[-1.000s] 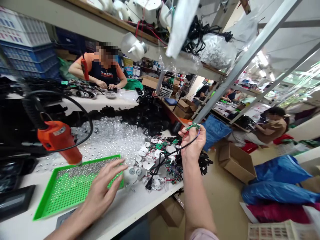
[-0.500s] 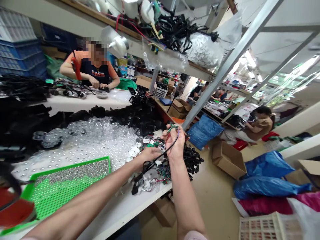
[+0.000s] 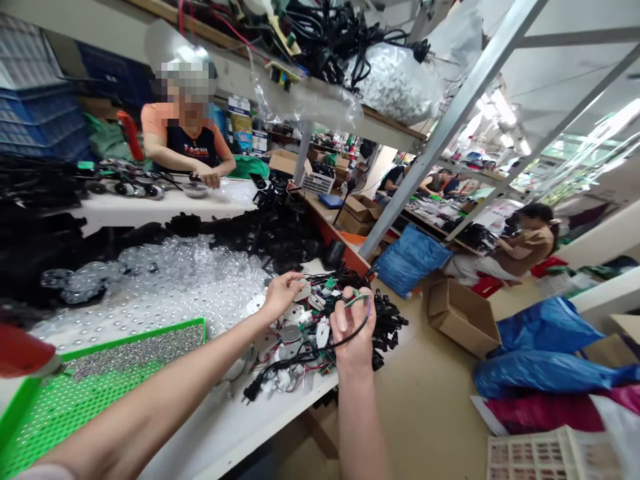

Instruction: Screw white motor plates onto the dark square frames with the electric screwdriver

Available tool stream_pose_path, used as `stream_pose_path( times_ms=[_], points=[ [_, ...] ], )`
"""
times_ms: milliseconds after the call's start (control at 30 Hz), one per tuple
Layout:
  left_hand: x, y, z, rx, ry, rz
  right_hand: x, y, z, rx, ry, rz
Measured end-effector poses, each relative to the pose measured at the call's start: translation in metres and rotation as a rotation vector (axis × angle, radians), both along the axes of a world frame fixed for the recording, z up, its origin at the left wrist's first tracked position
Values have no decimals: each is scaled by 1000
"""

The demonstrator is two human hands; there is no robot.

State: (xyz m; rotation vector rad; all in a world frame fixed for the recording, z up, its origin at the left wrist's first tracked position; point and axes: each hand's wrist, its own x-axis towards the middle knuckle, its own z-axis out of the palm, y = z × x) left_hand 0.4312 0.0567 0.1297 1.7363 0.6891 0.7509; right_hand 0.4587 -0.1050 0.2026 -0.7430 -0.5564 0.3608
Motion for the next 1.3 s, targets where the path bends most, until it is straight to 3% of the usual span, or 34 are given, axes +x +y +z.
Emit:
stream_pose_path(
  times_ms=[200, 300, 367, 400, 467, 533, 600, 733, 833, 967, 1033, 1100, 1200, 1300],
  points=[
    [-6, 0, -7, 38, 87, 2, -12, -3, 25, 158, -6, 6],
    [-25, -15, 5, 92, 77, -68, -18, 4, 33, 148, 5, 59],
    [-45, -32, 16, 77, 20, -200, -26, 11, 34, 121, -9, 115],
    [-56, -40, 21, 8, -24, -313, -31, 16, 34, 117, -16, 141],
    [-82, -56, 28, -318, -156, -597, -41, 25, 32, 126, -19, 186],
    [-107, -64, 34, -605, -237, -725, -48, 35, 30, 134, -11, 238],
    [-132, -65, 39, -691, -210, -677, -50, 44, 28, 117, -26, 317],
    [-177, -52, 53, -653, -66, -534, -44, 57, 23, 34, -139, 513],
    [-209, -46, 58, -647, 64, -579, -42, 61, 23, -35, -267, 727],
    [-238, -53, 49, -957, 28, -676, -52, 63, 31, -123, -466, 1040],
    [-245, -60, 41, -1095, -78, -554, -57, 64, 35, -148, -560, 1168],
    [-250, -67, 35, -1112, -135, -309, -58, 64, 36, -164, -627, 1254],
    [-258, -76, 32, -950, -139, 54, -54, 58, 25, -217, -644, 1260],
    [-270, -83, 39, -719, -160, 278, -59, 40, -3, -264, -490, 1144]
  ],
)
